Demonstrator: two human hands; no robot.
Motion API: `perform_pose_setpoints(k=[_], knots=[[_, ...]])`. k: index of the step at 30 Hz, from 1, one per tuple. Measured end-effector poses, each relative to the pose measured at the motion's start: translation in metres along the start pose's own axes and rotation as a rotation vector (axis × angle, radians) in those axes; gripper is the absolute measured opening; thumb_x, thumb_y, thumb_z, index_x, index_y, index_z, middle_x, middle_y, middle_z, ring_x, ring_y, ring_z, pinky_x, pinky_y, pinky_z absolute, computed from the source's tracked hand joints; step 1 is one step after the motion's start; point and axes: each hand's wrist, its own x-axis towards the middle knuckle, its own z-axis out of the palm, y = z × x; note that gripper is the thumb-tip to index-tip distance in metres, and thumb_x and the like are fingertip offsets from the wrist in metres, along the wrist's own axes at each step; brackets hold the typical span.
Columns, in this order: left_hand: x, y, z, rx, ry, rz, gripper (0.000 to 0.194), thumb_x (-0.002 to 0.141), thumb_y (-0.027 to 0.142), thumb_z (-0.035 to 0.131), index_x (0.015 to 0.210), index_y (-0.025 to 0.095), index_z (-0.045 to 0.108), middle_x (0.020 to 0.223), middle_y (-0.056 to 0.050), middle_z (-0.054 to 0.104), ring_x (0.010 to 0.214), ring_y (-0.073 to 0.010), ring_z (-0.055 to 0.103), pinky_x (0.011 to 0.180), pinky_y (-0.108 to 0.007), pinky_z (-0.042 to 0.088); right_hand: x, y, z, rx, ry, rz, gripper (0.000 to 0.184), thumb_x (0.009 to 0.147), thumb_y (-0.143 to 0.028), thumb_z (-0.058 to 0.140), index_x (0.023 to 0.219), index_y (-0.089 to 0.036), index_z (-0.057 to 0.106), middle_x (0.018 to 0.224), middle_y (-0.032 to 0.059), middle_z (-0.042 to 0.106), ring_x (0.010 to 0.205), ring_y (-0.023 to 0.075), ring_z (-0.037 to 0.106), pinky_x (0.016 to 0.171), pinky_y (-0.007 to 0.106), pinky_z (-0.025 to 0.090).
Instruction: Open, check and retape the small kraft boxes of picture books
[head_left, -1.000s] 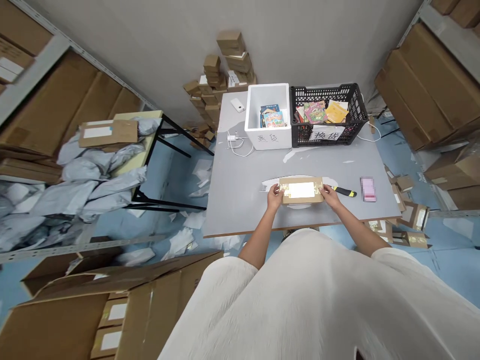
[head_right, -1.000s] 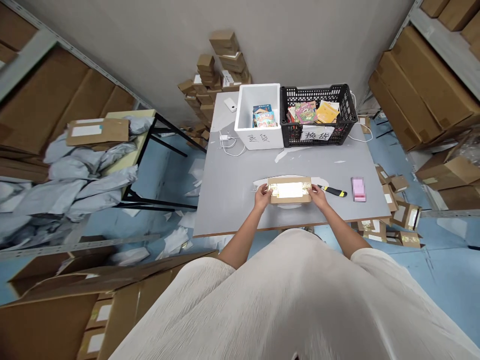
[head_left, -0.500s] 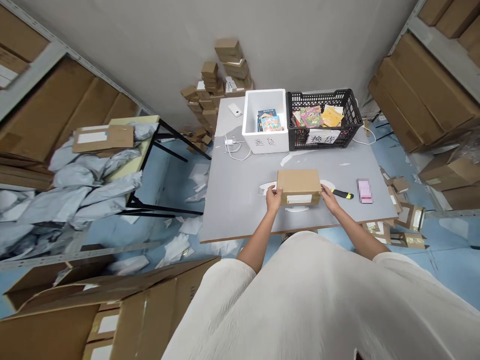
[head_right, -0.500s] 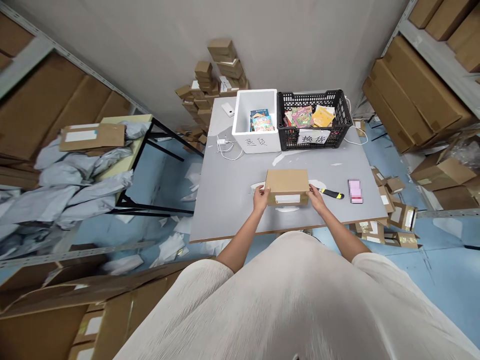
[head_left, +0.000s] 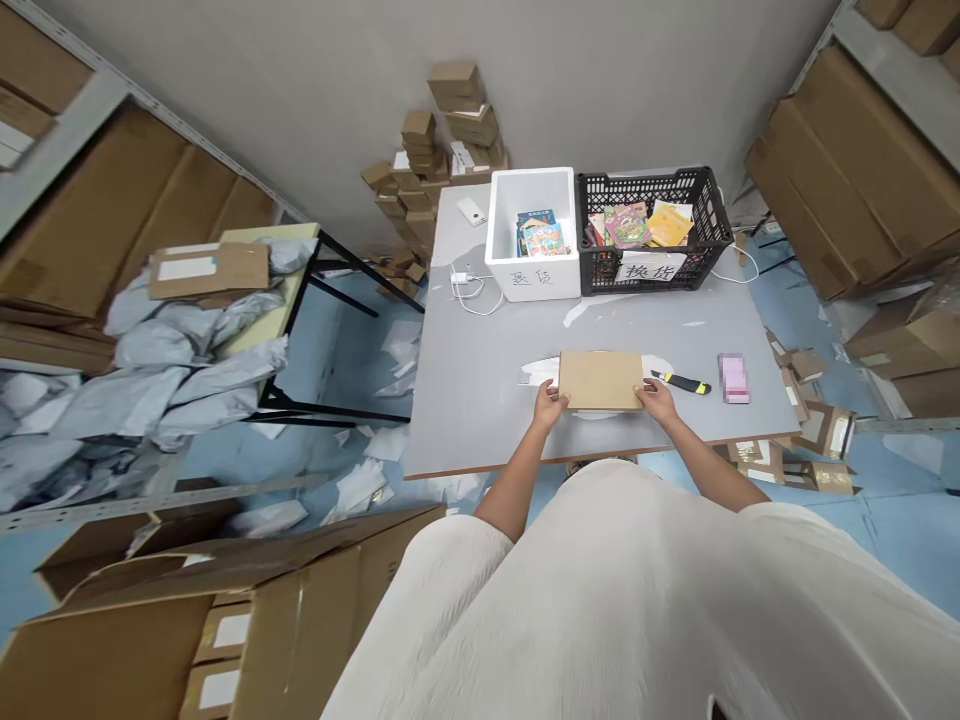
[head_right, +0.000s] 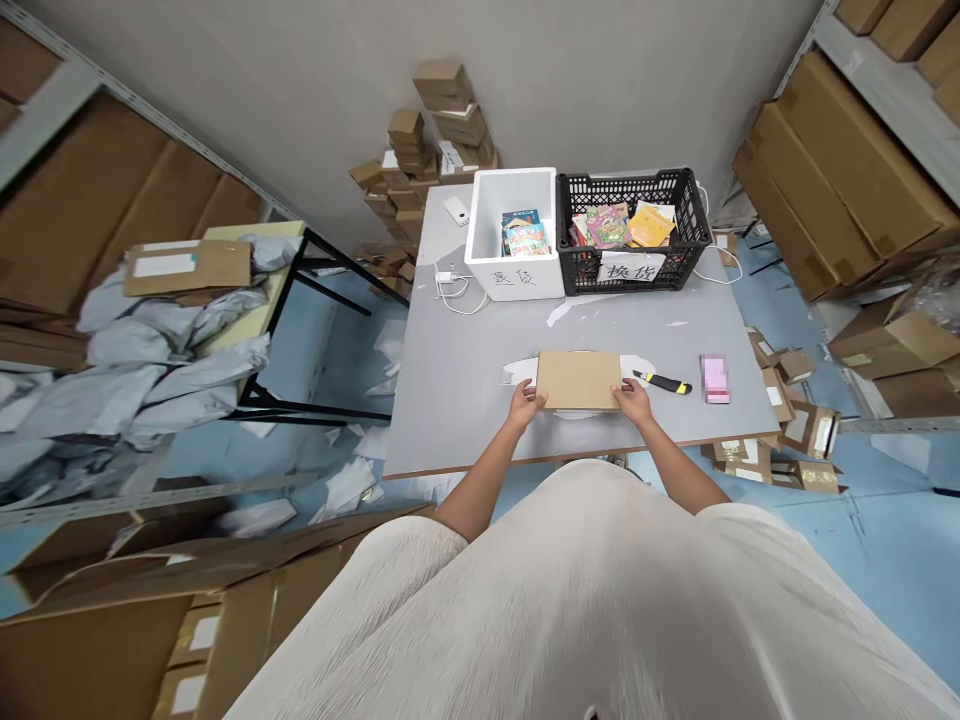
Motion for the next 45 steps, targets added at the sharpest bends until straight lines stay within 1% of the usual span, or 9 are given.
perform_pose_setpoints(k=[4, 7, 11, 16, 21, 25, 31, 35, 45], knots=[[0.005, 0.008, -0.001, 0.013, -0.050, 0.032, 0.104, 0.072, 0.018, 0.091, 0.163, 0.030, 0.044, 0.156, -0.017, 0.055, 0.136, -0.0279, 0.062, 0.107, -0.041, 0.057, 0.010, 0.000, 0.002, 0.001, -0.005, 0.028, 0.076, 0.078, -0.042, 0.080, 0.149, -0.022, 0.065, 0.146, 0.0163, 0.069, 0.108, 0.0274, 0.076, 0.104, 0.047, 0.062], [0.005, 0.016, 0.000, 0.013, -0.093, 0.047, 0.114, 0.069, 0.012, 0.086, 0.170, 0.030, 0.035, 0.170, -0.020, 0.045, 0.146, -0.0313, 0.057, 0.112, -0.045, 0.055, 0.016, -0.003, 0.005, 0.033, -0.048, 0.011, 0.083, 0.077, -0.036, 0.077, 0.157, -0.023, 0.059, 0.151, 0.0167, 0.066, 0.121, 0.0297, 0.073, 0.110, 0.049, 0.059], [0.001, 0.028, 0.006, 0.020, -0.138, 0.070, 0.121, 0.067, 0.008, 0.079, 0.175, 0.027, 0.028, 0.163, -0.018, 0.056, 0.143, -0.0312, 0.060, 0.113, -0.045, 0.055, 0.019, -0.009, 0.009, 0.137, -0.123, -0.017, 0.093, 0.073, -0.027, 0.071, 0.164, -0.023, 0.051, 0.150, 0.0163, 0.068, 0.129, 0.0293, 0.070, 0.117, 0.052, 0.055], [-0.004, 0.039, 0.010, 0.072, -0.082, 0.068, 0.110, 0.074, 0.018, 0.081, 0.173, 0.028, 0.034, 0.152, -0.015, 0.065, 0.128, -0.0294, 0.068, 0.106, -0.041, 0.057, 0.015, -0.016, 0.006, 0.193, -0.149, -0.021, 0.104, 0.066, -0.023, 0.071, 0.166, -0.025, 0.046, 0.153, 0.0173, 0.066, 0.120, 0.0299, 0.072, 0.108, 0.054, 0.060], [-0.005, 0.052, 0.011, 0.056, -0.024, 0.129, 0.077, 0.097, 0.053, 0.072, 0.165, 0.026, 0.046, 0.146, -0.014, 0.067, 0.127, -0.0267, 0.069, 0.103, -0.036, 0.055, 0.012, -0.031, -0.006, 0.234, -0.049, -0.021, 0.087, 0.080, -0.043, 0.070, 0.164, -0.032, 0.051, 0.151, 0.0123, 0.067, 0.124, 0.0305, 0.069, 0.109, 0.052, 0.058], [-0.002, 0.052, 0.014, 0.106, 0.003, 0.140, 0.074, 0.102, 0.069, 0.062, 0.159, 0.023, 0.050, 0.136, -0.013, 0.069, 0.121, -0.0247, 0.069, 0.097, -0.031, 0.053, 0.011, -0.042, -0.008, 0.182, -0.034, 0.013, 0.078, 0.089, -0.067, 0.064, 0.157, -0.028, 0.058, 0.144, 0.0116, 0.071, 0.124, 0.0308, 0.069, 0.109, 0.046, 0.056], [-0.008, 0.021, 0.012, 0.205, 0.033, 0.092, 0.066, 0.095, 0.057, 0.077, 0.145, 0.017, 0.059, 0.125, -0.013, 0.073, 0.113, -0.0248, 0.070, 0.097, -0.033, 0.053, -0.001, -0.034, -0.002, 0.098, -0.028, -0.004, 0.056, 0.085, -0.055, 0.070, 0.127, -0.019, 0.074, 0.133, 0.0155, 0.076, 0.124, 0.0320, 0.070, 0.113, 0.047, 0.054], [-0.017, 0.003, 0.008, 0.133, 0.018, 0.116, 0.061, 0.091, 0.050, 0.082, 0.140, 0.019, 0.062, 0.130, -0.015, 0.072, 0.118, -0.0257, 0.070, 0.103, -0.036, 0.054, -0.010, -0.021, -0.006, 0.110, -0.061, -0.064, 0.053, 0.084, -0.051, 0.073, 0.128, -0.021, 0.076, 0.133, 0.0134, 0.078, 0.122, 0.0314, 0.071, 0.112, 0.049, 0.056], [-0.020, 0.011, 0.009, 0.123, 0.042, 0.055, 0.060, 0.088, 0.045, 0.087, 0.136, 0.018, 0.063, 0.133, -0.015, 0.071, 0.116, -0.0242, 0.071, 0.102, -0.037, 0.056, -0.013, -0.024, -0.008, 0.171, -0.087, -0.050, 0.057, 0.082, -0.052, 0.077, 0.129, -0.021, 0.076, 0.131, 0.0124, 0.080, 0.121, 0.0325, 0.073, 0.114, 0.052, 0.056]])
